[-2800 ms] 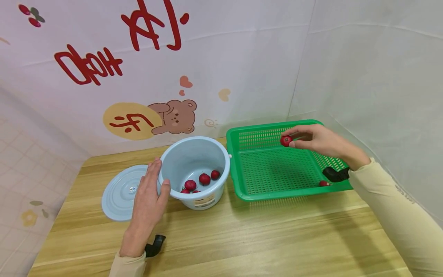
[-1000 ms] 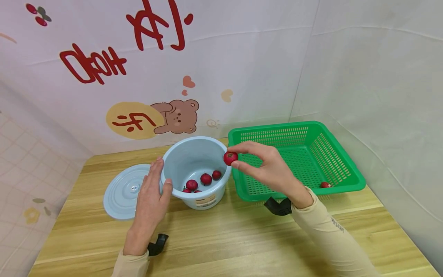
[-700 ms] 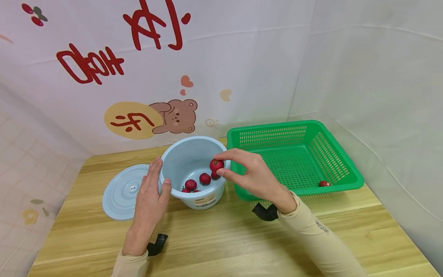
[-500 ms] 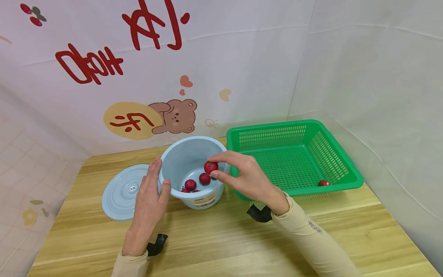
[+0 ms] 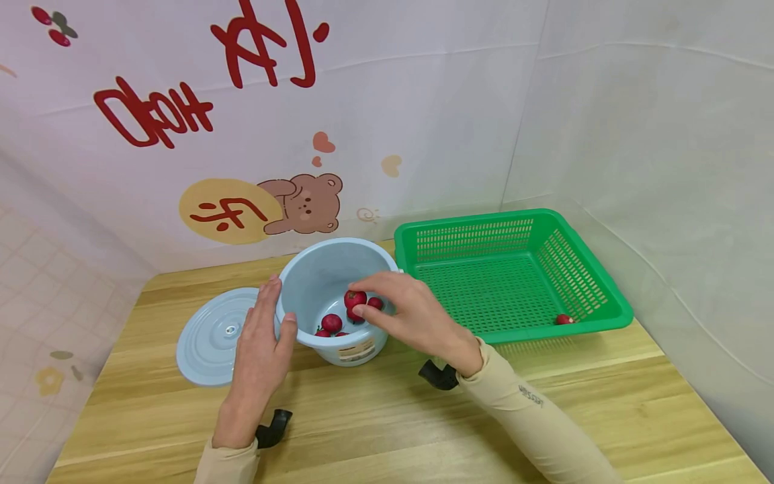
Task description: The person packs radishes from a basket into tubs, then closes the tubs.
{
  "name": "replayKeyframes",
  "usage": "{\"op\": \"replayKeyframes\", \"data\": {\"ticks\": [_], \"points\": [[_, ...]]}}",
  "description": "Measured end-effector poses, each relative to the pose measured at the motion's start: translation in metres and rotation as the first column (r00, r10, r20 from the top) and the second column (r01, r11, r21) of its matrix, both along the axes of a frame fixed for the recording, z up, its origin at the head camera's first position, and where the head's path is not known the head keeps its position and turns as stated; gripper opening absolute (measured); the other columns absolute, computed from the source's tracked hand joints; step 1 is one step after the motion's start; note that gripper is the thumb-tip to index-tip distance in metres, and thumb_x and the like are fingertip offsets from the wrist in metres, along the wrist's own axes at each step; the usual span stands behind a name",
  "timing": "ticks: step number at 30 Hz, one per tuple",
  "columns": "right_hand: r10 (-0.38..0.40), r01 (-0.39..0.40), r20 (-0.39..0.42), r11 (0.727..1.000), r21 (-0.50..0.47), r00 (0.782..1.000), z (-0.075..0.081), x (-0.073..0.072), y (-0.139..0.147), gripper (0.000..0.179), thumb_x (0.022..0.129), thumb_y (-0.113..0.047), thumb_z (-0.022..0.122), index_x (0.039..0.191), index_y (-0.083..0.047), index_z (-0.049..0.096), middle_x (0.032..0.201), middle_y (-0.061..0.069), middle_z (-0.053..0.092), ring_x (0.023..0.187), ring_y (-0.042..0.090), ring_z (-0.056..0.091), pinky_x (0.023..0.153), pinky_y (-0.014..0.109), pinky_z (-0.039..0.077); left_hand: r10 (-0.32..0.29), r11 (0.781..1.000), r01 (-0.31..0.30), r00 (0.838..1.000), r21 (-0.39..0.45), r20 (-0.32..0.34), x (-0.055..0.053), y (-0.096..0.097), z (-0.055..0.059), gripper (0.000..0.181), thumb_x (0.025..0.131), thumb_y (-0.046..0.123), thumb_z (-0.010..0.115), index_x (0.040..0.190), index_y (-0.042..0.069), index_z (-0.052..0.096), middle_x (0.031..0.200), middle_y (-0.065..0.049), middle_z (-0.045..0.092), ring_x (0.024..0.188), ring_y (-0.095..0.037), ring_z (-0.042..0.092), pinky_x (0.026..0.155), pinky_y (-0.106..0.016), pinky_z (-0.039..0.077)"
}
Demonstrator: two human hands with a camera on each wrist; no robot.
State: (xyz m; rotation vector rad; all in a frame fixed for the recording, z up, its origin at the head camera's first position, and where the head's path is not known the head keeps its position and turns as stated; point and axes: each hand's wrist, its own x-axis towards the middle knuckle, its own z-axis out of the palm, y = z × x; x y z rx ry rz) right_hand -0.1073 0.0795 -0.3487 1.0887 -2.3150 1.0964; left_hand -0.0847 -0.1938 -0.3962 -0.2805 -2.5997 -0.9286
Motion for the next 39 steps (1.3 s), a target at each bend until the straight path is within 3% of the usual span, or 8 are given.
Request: {"op": "replayKeyframes", "data": {"ticks": [10, 19, 32, 39], "points": [[-0.035, 0.037, -0.02, 0.994, 0.1, 0.999, -0.005, -0.004, -0.007, 0.03, 0.094, -0.022, 0.077, 0.122, -0.012, 0.075, 0.116, -0.002, 0.074, 0.105, 0.011, 0.067, 0.089, 0.03, 0.054, -0.004, 1.0, 0.004, 1.0, 0.013, -0.013, -0.001, 0.0, -0.001, 0.059, 0.106, 0.027, 0.049, 0.158, 0.001, 0.038, 0.166, -0.011, 0.036, 0.153, -0.039, 0.029, 0.117, -0.07, 0.025], [-0.055, 0.055, 0.0, 0.99, 0.128, 0.998, -0.005, 0.0, 0.0, 0.031, 0.096, -0.024, 0.076, 0.124, -0.012, 0.075, 0.125, -0.001, 0.073, 0.12, 0.016, 0.065, 0.102, 0.036, 0.053, -0.003, 1.0, 0.004, 1.0, 0.01, -0.014, -0.001, -0.001, -0.001, 0.059, 0.105, 0.023, 0.051, 0.158, 0.001, 0.038, 0.166, -0.01, 0.036, 0.153, -0.039, 0.029, 0.117, -0.07, 0.026], [-0.062, 0.063, -0.102, 0.998, 0.011, 0.993, 0.014, 0.016, 0.064, 0.032, 0.091, -0.012, 0.079, 0.122, -0.009, 0.075, 0.125, 0.001, 0.073, 0.121, 0.022, 0.066, 0.096, 0.042, 0.057, -0.006, 1.0, 0.006, 1.0, 0.008, -0.02, -0.001, 0.0, -0.002, 0.059, 0.104, 0.021, 0.053, 0.158, 0.001, 0.038, 0.166, -0.011, 0.036, 0.152, -0.04, 0.03, 0.117, -0.07, 0.026], [-0.101, 0.102, -0.11, 0.995, 0.008, 0.989, 0.021, 0.022, 0.102, 0.03, 0.091, -0.012, 0.079, 0.12, -0.011, 0.076, 0.122, 0.001, 0.074, 0.118, 0.02, 0.068, 0.099, 0.025, 0.052, -0.008, 1.0, 0.008, 1.0, 0.003, -0.008, 0.001, 0.0, -0.002, 0.059, 0.106, 0.025, 0.051, 0.159, 0.002, 0.037, 0.167, -0.01, 0.034, 0.154, -0.038, 0.028, 0.118, -0.069, 0.025]]}}
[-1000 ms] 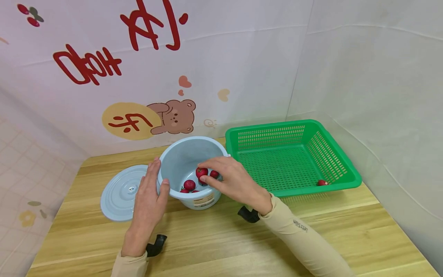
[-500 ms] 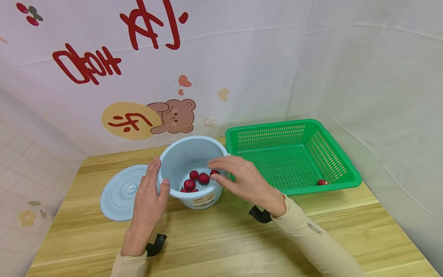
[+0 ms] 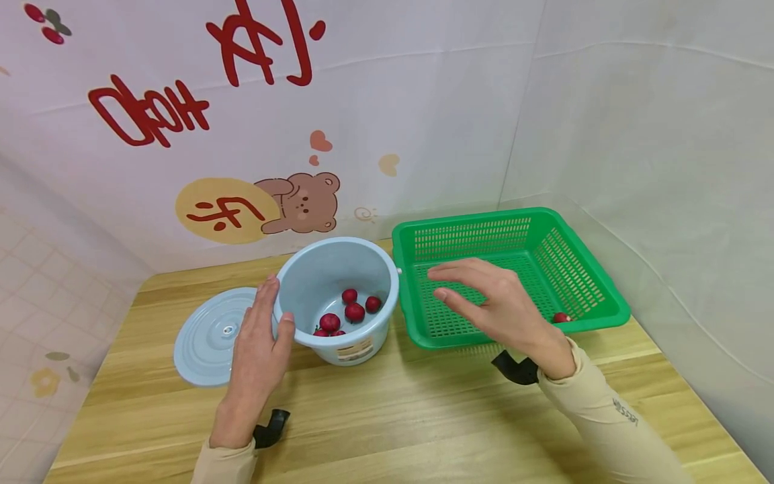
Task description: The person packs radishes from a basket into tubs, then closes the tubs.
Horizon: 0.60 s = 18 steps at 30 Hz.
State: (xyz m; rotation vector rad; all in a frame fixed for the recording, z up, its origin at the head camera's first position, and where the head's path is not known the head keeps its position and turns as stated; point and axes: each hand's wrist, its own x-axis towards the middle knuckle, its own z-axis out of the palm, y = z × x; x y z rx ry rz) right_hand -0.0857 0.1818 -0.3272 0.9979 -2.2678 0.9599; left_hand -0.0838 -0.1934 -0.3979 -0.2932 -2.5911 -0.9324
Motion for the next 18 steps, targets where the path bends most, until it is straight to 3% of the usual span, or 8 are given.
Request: {"op": "replayKeyframes", "data": {"ticks": [8, 12, 15, 18], "points": [[-0.077, 0.078, -0.012, 0.997, 0.016, 0.997, 0.0, 0.002, 0.048, 0.027, 0.099, -0.033, 0.07, 0.118, -0.015, 0.078, 0.116, -0.002, 0.076, 0.113, 0.013, 0.069, 0.094, 0.013, 0.048, -0.003, 1.0, 0.003, 1.0, -0.003, 0.0, -0.001, 0.0, 0.0, 0.059, 0.105, 0.021, 0.052, 0.159, 0.002, 0.036, 0.167, -0.011, 0.034, 0.154, -0.039, 0.028, 0.118, -0.069, 0.024], [-0.126, 0.125, 0.008, 0.99, 0.069, 0.992, 0.001, 0.004, 0.069, 0.025, 0.094, -0.019, 0.078, 0.118, -0.016, 0.077, 0.116, -0.003, 0.076, 0.113, 0.008, 0.067, 0.091, 0.01, 0.046, -0.002, 1.0, 0.002, 1.0, 0.0, 0.008, 0.0, 0.0, 0.0, 0.059, 0.105, 0.021, 0.051, 0.159, 0.002, 0.036, 0.167, -0.011, 0.034, 0.154, -0.038, 0.027, 0.119, -0.069, 0.024], [-0.162, 0.158, 0.021, 0.981, 0.116, 0.987, 0.0, 0.005, 0.081, 0.036, 0.085, -0.004, 0.082, 0.119, -0.016, 0.077, 0.116, -0.004, 0.076, 0.113, 0.007, 0.067, 0.091, 0.01, 0.045, 0.001, 1.0, -0.001, 1.0, 0.002, 0.01, 0.0, 0.001, 0.0, 0.059, 0.105, 0.022, 0.052, 0.159, 0.002, 0.037, 0.167, -0.01, 0.033, 0.154, -0.038, 0.027, 0.119, -0.069, 0.024], [-0.201, 0.192, 0.04, 0.968, 0.159, 0.979, -0.002, 0.006, 0.093, 0.042, 0.081, 0.0, 0.083, 0.119, -0.016, 0.077, 0.116, -0.005, 0.076, 0.111, 0.007, 0.067, 0.087, 0.011, 0.046, 0.002, 1.0, -0.002, 1.0, 0.005, 0.011, 0.0, 0.001, 0.0, 0.059, 0.105, 0.021, 0.051, 0.159, 0.003, 0.037, 0.167, -0.01, 0.033, 0.154, -0.038, 0.027, 0.119, -0.068, 0.024]]}}
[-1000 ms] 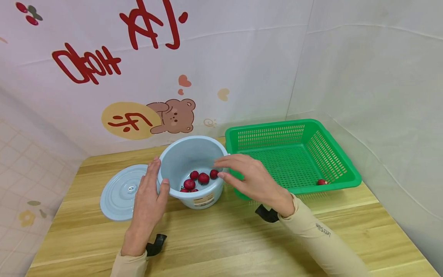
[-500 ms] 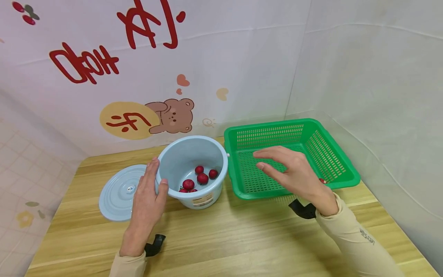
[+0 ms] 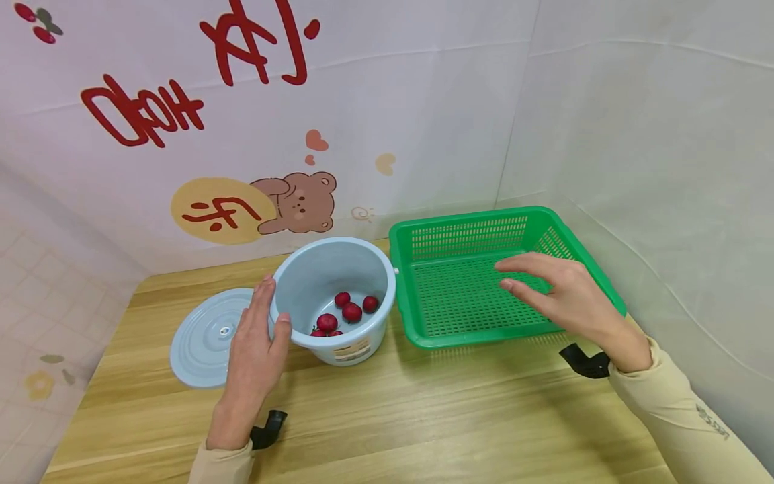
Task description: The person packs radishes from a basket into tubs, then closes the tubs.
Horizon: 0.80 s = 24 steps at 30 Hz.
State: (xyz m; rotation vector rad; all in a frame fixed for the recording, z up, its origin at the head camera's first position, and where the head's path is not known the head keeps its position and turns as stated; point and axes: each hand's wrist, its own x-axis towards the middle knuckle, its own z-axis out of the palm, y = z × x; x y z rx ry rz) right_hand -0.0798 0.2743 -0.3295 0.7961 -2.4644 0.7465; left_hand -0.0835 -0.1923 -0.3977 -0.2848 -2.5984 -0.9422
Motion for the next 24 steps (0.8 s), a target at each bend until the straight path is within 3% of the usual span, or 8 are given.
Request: {"op": "replayKeyframes", "data": {"ticks": [4, 6, 12, 17, 21, 24], "points": [[-0.044, 0.042, 0.112, 0.999, 0.019, 0.993, -0.004, 0.002, 0.014, 0.037, 0.088, -0.006, 0.08, 0.122, -0.017, 0.075, 0.121, -0.002, 0.074, 0.095, 0.004, 0.067, 0.065, 0.012, 0.052, 0.001, 1.0, -0.001, 1.0, 0.004, 0.006, 0.001, 0.0, 0.001, 0.059, 0.105, 0.021, 0.051, 0.159, 0.003, 0.037, 0.167, -0.009, 0.033, 0.155, -0.037, 0.026, 0.119, -0.068, 0.024], [-0.066, 0.059, 0.169, 0.997, 0.043, 0.983, -0.006, 0.003, 0.021, 0.035, 0.091, -0.01, 0.078, 0.125, -0.017, 0.073, 0.124, 0.0, 0.073, 0.085, 0.0, 0.067, 0.062, 0.014, 0.053, 0.001, 1.0, -0.001, 1.0, 0.005, 0.006, 0.001, 0.0, 0.001, 0.059, 0.105, 0.021, 0.051, 0.159, 0.003, 0.037, 0.167, -0.009, 0.033, 0.155, -0.037, 0.026, 0.119, -0.068, 0.024], [-0.125, 0.083, 0.289, 0.985, 0.154, 0.949, -0.014, -0.002, 0.039, 0.033, 0.099, -0.021, 0.072, 0.131, -0.014, 0.069, 0.128, 0.006, 0.071, 0.048, -0.009, 0.058, 0.085, 0.018, 0.05, -0.003, 1.0, 0.003, 1.0, 0.011, -0.003, 0.0, 0.0, 0.001, 0.059, 0.104, 0.021, 0.052, 0.159, 0.003, 0.037, 0.167, -0.01, 0.034, 0.154, -0.037, 0.027, 0.119, -0.068, 0.025], [-0.159, 0.082, 0.368, 0.973, 0.216, 0.916, -0.02, -0.007, 0.05, 0.034, 0.1, -0.026, 0.071, 0.131, -0.012, 0.069, 0.124, 0.007, 0.072, 0.051, -0.007, 0.059, 0.084, 0.038, 0.056, -0.004, 1.0, 0.004, 1.0, 0.014, -0.007, 0.0, 0.0, 0.001, 0.059, 0.105, 0.021, 0.052, 0.159, 0.003, 0.038, 0.167, -0.009, 0.034, 0.154, -0.037, 0.027, 0.119, -0.069, 0.025], [-0.183, 0.079, 0.443, 0.967, 0.244, 0.878, -0.024, -0.012, 0.057, 0.036, 0.1, -0.029, 0.07, 0.131, -0.011, 0.07, 0.119, 0.011, 0.073, 0.055, -0.003, 0.063, 0.086, 0.048, 0.057, -0.003, 1.0, 0.003, 1.0, 0.012, -0.006, -0.001, 0.0, 0.001, 0.059, 0.105, 0.022, 0.052, 0.159, 0.003, 0.038, 0.167, -0.009, 0.034, 0.154, -0.037, 0.028, 0.119, -0.068, 0.025], [-0.201, 0.072, 0.473, 0.959, 0.276, 0.858, -0.027, -0.016, 0.063, 0.038, 0.101, -0.033, 0.068, 0.132, -0.01, 0.07, 0.109, 0.005, 0.077, 0.077, 0.01, 0.073, 0.089, 0.056, 0.055, -0.003, 1.0, 0.003, 1.0, 0.009, -0.005, -0.001, -0.001, 0.001, 0.059, 0.104, 0.022, 0.052, 0.159, 0.003, 0.038, 0.167, -0.009, 0.034, 0.154, -0.037, 0.028, 0.119, -0.067, 0.025]]}}
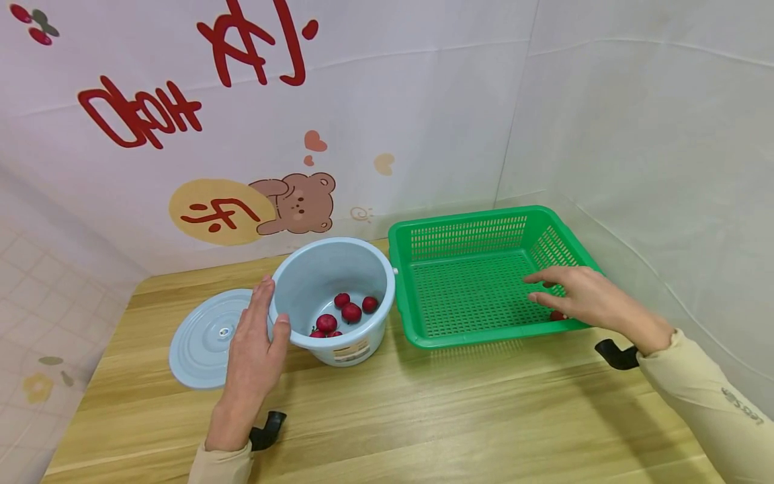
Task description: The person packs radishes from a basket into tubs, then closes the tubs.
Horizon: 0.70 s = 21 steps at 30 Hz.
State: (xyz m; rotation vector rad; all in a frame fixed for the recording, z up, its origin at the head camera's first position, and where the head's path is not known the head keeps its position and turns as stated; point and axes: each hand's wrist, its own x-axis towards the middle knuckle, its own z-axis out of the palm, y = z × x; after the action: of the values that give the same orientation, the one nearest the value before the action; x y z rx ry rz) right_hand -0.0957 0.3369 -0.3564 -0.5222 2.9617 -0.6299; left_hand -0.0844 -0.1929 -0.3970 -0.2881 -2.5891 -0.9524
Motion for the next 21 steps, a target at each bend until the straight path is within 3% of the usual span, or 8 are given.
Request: {"op": "replayKeyframes", "data": {"ticks": [4, 6, 11, 14, 17, 20, 21], "points": [[-0.001, 0.0, 0.03, 0.999, 0.043, 1.0, -0.003, -0.006, 0.004, 0.042, 0.101, -0.036, 0.067, 0.132, -0.007, 0.07, 0.102, 0.0, 0.078, 0.107, 0.033, 0.071, 0.09, 0.059, 0.055, 0.0, 1.0, 0.0, 1.0, 0.002, 0.003, 0.0, 0.0, 0.0, 0.059, 0.104, 0.022, 0.052, 0.159, 0.003, 0.038, 0.167, -0.009, 0.034, 0.154, -0.037, 0.028, 0.119, -0.067, 0.025], [-0.002, -0.001, 0.046, 0.998, 0.057, 0.999, -0.005, -0.008, 0.006, 0.044, 0.101, -0.036, 0.067, 0.133, -0.005, 0.069, 0.111, 0.006, 0.077, 0.109, 0.036, 0.071, 0.088, 0.058, 0.056, 0.0, 1.0, 0.0, 1.0, 0.004, 0.003, 0.0, -0.001, 0.0, 0.059, 0.104, 0.021, 0.052, 0.159, 0.003, 0.038, 0.167, -0.009, 0.034, 0.154, -0.036, 0.028, 0.119, -0.068, 0.025], [0.013, -0.019, 0.077, 0.997, 0.08, 0.997, -0.008, -0.014, 0.009, 0.045, 0.1, -0.033, 0.069, 0.133, -0.002, 0.068, 0.122, 0.014, 0.073, 0.103, 0.032, 0.073, 0.086, 0.056, 0.057, -0.001, 1.0, 0.001, 1.0, 0.002, 0.008, 0.0, 0.0, 0.001, 0.059, 0.105, 0.022, 0.051, 0.159, 0.003, 0.037, 0.167, -0.009, 0.034, 0.154, -0.036, 0.027, 0.118, -0.069, 0.025], [0.031, -0.044, 0.142, 0.995, 0.089, 0.989, -0.01, -0.017, 0.01, 0.047, 0.101, -0.032, 0.067, 0.136, 0.0, 0.065, 0.093, 0.007, 0.077, 0.084, 0.022, 0.073, 0.091, 0.057, 0.055, -0.002, 1.0, 0.002, 1.0, 0.003, 0.008, 0.0, 0.0, 0.001, 0.059, 0.105, 0.023, 0.05, 0.159, 0.003, 0.037, 0.167, -0.009, 0.034, 0.154, -0.035, 0.027, 0.118, -0.069, 0.025], [0.052, -0.074, 0.207, 0.992, 0.103, 0.977, -0.011, -0.021, 0.011, 0.051, 0.102, -0.035, 0.065, 0.138, 0.001, 0.062, 0.073, -0.007, 0.069, 0.084, 0.016, 0.07, 0.099, 0.063, 0.048, -0.002, 1.0, 0.002, 1.0, 0.001, 0.005, 0.001, 0.0, 0.001, 0.059, 0.105, 0.024, 0.049, 0.159, 0.003, 0.037, 0.167, -0.009, 0.034, 0.154, -0.036, 0.028, 0.118, -0.07, 0.025], [0.065, -0.096, 0.267, 0.99, 0.105, 0.962, -0.013, -0.024, 0.012, 0.055, 0.103, -0.038, 0.064, 0.14, 0.002, 0.06, 0.074, -0.006, 0.069, 0.086, 0.018, 0.069, 0.101, 0.063, 0.046, -0.003, 1.0, 0.003, 1.0, -0.003, -0.002, 0.001, 0.0, 0.001, 0.059, 0.105, 0.023, 0.05, 0.159, 0.003, 0.037, 0.167, -0.01, 0.035, 0.153, -0.038, 0.029, 0.117, -0.07, 0.026], [0.067, -0.099, 0.277, 0.989, 0.105, 0.959, -0.013, -0.025, 0.013, 0.056, 0.102, -0.039, 0.064, 0.14, 0.002, 0.06, 0.083, -0.003, 0.072, 0.093, 0.021, 0.069, 0.101, 0.063, 0.046, -0.004, 1.0, 0.004, 1.0, -0.005, -0.005, 0.0, 0.0, 0.001, 0.059, 0.105, 0.023, 0.05, 0.159, 0.002, 0.037, 0.166, -0.011, 0.035, 0.153, -0.038, 0.029, 0.117, -0.07, 0.026]]}}
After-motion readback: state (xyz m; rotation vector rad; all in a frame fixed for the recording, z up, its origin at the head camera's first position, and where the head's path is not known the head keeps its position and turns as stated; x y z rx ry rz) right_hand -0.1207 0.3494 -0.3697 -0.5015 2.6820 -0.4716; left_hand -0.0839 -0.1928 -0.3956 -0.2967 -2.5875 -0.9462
